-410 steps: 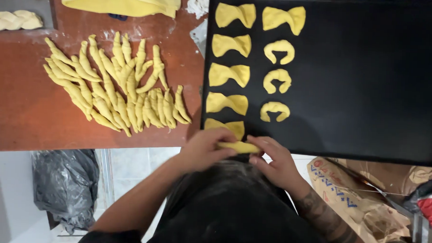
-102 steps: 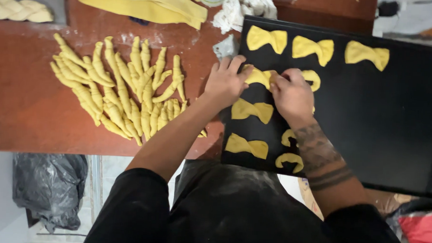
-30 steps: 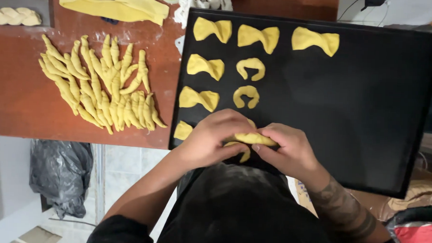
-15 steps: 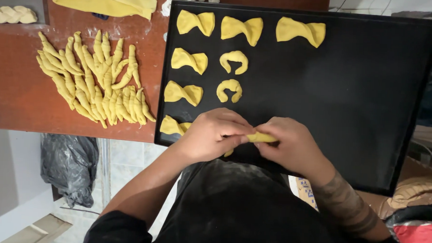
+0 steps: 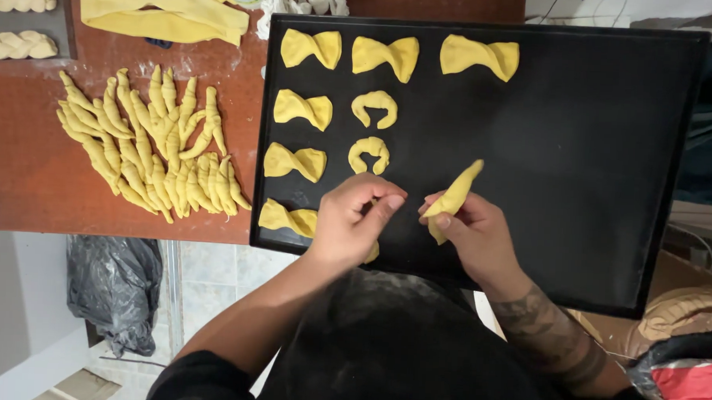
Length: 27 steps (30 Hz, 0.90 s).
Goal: Shaping dough strips into crescent shapes and arranging them on a baking tray
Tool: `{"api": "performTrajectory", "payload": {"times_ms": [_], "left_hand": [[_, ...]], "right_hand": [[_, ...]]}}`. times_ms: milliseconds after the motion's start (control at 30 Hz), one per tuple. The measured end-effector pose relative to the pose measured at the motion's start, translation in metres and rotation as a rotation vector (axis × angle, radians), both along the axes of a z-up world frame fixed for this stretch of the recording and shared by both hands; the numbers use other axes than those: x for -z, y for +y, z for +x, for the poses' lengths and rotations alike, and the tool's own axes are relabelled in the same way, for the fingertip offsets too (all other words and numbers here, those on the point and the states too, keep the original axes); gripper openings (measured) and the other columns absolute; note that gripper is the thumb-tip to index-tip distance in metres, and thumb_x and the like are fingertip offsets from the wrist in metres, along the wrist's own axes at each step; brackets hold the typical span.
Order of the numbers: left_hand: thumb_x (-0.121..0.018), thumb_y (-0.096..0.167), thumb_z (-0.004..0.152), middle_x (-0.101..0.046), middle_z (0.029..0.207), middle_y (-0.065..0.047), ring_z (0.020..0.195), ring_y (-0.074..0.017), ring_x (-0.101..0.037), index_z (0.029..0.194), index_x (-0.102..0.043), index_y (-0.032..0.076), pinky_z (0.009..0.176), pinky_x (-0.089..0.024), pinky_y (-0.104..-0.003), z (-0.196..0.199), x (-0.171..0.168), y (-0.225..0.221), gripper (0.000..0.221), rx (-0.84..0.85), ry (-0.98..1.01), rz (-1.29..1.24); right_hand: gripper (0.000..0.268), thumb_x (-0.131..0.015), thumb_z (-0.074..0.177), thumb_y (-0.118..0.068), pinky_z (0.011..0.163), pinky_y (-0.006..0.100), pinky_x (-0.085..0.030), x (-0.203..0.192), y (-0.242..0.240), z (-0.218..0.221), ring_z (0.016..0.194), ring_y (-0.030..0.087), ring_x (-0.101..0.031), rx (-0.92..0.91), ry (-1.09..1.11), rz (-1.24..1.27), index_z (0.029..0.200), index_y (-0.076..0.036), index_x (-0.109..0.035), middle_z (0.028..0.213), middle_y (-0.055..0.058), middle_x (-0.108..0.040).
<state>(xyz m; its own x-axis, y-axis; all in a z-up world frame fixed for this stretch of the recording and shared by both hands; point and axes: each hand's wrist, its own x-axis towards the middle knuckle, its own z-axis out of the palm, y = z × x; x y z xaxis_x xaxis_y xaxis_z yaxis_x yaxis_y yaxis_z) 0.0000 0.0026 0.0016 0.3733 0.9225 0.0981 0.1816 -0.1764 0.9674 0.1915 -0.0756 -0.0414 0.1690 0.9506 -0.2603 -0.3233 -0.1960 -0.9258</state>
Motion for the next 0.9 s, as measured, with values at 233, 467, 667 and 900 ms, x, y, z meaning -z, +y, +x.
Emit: {"api": "performTrajectory", "payload": {"times_ms": [233,467,667,900], "left_hand": [[-0.087,0.017,0.082,-0.072,0.085,-0.004,0.069,-0.0199,-0.072,0.098,-0.077,0.011,0.056,-0.059,-0.028,0.012,-0.008,-0.007,0.02,0.079,0.064,0.022],[-0.07,0.002,0.09,-0.074,0.08,-0.011,0.067,-0.0128,-0.067,0.099,-0.075,0.0,0.058,-0.055,-0.024,0.0,0.016,-0.004,0.011,-0.04,-0.215,-0.581],[-0.076,0.006,0.088,-0.071,0.068,-0.009,0.06,-0.0127,-0.065,0.093,-0.078,0.005,0.052,-0.051,-0.025,0.002,0.013,-0.007,0.005,-0.019,-0.078,-0.434],[-0.073,0.008,0.089,-0.068,0.067,-0.008,0.06,-0.0128,-0.064,0.091,-0.076,0.004,0.054,-0.052,-0.026,0.003,0.013,-0.004,0.006,-0.031,-0.027,-0.559]], "right_hand": [[0.03,-0.082,0.089,-0.023,0.066,0.035,-0.057,-0.014,0.002,-0.01,0.075,0.017,-0.064,0.017,-0.124,0.025,0.097,0.005,-0.075,0.087,0.014,-0.071],[0.025,-0.074,0.095,-0.018,0.073,0.039,-0.057,-0.007,-0.009,-0.012,0.078,0.021,-0.065,0.004,-0.124,-0.008,0.097,0.006,-0.076,0.091,0.016,-0.07],[0.038,-0.056,0.105,-0.023,0.08,0.041,-0.058,-0.002,-0.004,-0.015,0.083,0.025,-0.066,-0.007,0.023,0.068,0.12,0.009,-0.072,0.103,0.019,-0.064],[0.064,-0.064,0.101,-0.02,0.085,0.041,-0.06,0.005,0.0,-0.017,0.09,0.027,-0.069,-0.03,0.364,0.127,0.151,0.013,-0.04,0.1,0.018,-0.063]]}}
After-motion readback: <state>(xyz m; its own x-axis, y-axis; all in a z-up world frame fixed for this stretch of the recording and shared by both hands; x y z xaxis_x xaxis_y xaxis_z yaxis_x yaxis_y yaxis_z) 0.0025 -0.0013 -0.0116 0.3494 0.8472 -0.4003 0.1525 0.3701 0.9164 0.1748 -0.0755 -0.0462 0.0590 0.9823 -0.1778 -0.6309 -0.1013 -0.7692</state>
